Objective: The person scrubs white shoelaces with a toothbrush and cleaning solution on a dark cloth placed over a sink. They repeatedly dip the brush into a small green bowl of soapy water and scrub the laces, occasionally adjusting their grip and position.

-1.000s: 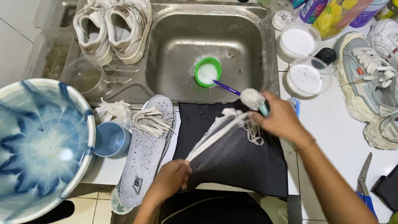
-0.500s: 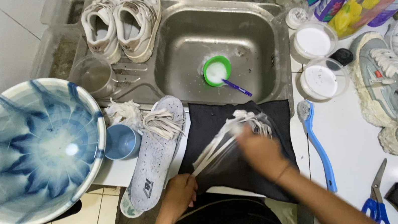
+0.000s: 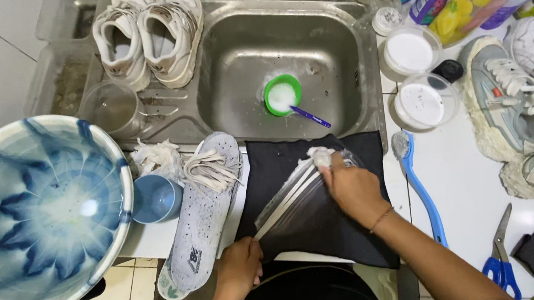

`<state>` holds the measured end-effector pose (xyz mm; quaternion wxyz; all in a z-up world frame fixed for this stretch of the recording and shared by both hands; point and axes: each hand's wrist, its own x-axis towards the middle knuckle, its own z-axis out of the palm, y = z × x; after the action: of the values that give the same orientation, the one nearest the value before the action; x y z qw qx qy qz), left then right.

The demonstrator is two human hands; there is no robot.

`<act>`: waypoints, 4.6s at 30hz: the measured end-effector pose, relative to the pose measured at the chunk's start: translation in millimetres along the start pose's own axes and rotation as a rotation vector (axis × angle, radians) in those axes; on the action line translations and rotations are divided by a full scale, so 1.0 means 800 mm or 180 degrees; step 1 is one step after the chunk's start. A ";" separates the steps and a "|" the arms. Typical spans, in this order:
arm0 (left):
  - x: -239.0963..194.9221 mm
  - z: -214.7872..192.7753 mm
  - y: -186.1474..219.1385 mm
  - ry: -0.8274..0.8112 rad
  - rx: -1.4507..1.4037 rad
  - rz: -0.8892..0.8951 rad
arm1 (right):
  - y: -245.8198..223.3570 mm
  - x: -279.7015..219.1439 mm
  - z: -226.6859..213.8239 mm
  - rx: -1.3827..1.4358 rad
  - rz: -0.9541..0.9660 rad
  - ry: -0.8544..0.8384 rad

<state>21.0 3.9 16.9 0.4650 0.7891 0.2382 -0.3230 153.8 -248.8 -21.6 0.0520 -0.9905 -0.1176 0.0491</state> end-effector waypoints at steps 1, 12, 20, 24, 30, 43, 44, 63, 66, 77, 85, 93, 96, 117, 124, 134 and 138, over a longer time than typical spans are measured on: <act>-0.004 0.001 0.003 -0.0008 0.0004 0.0003 | -0.024 -0.020 -0.005 -0.0002 0.0008 -0.0001; -0.010 -0.001 0.006 0.0132 -0.0375 -0.0034 | -0.008 0.005 0.015 0.0023 0.0265 -0.0597; 0.009 0.008 -0.016 0.0164 -0.0304 0.0134 | 0.006 -0.017 -0.097 0.3350 0.1801 -0.0677; 0.009 0.003 -0.013 0.0124 -0.0071 0.0150 | 0.008 -0.026 -0.083 0.4001 0.2259 0.0531; 0.004 0.003 -0.008 0.0175 -0.0109 0.0162 | 0.002 -0.026 -0.060 0.2414 0.1679 0.0377; 0.000 0.003 -0.006 0.0249 -0.0405 0.0058 | -0.016 -0.020 0.043 -0.1346 -0.0910 0.0958; 0.001 0.004 -0.010 0.0244 -0.0339 0.0101 | -0.012 -0.012 0.018 -0.0704 -0.0338 0.0506; 0.010 0.010 -0.024 0.0305 -0.0083 0.0216 | -0.133 -0.080 -0.029 0.0397 -0.1149 -0.0948; 0.010 0.013 -0.029 0.0337 -0.0258 0.0237 | -0.143 -0.086 0.030 0.0286 -0.1004 -0.0266; 0.004 0.010 -0.029 0.0253 -0.0219 0.0240 | -0.127 -0.080 0.003 0.0580 -0.1208 -0.0082; 0.009 0.020 -0.028 0.0421 -0.0317 0.0105 | -0.023 0.002 0.031 -0.0405 -0.0746 0.0978; 0.038 0.047 -0.016 0.1414 0.2757 0.0748 | 0.016 0.017 0.032 0.1901 0.0232 -0.0489; 0.047 0.045 0.037 0.2144 0.2812 0.1855 | -0.011 0.001 -0.038 0.3224 0.0670 -0.0620; 0.070 0.083 -0.025 0.1434 0.2424 0.1480 | -0.046 -0.086 -0.002 0.1774 0.0306 -0.0163; 0.072 0.082 -0.072 0.1342 0.1706 0.1450 | -0.093 -0.099 0.026 0.0812 -0.0679 -0.0598; 0.053 0.072 -0.066 0.1136 0.1463 0.0942 | -0.016 -0.042 -0.010 0.1833 0.0249 -0.0520; 0.040 0.057 -0.063 0.0950 0.1748 0.0653 | -0.010 -0.061 -0.050 0.4012 0.1401 -0.1002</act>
<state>-4.8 -11.1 -51.8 0.2249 0.9435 0.1271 -0.2074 109.5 -256.1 23.4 0.5896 -0.7530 0.1313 0.2609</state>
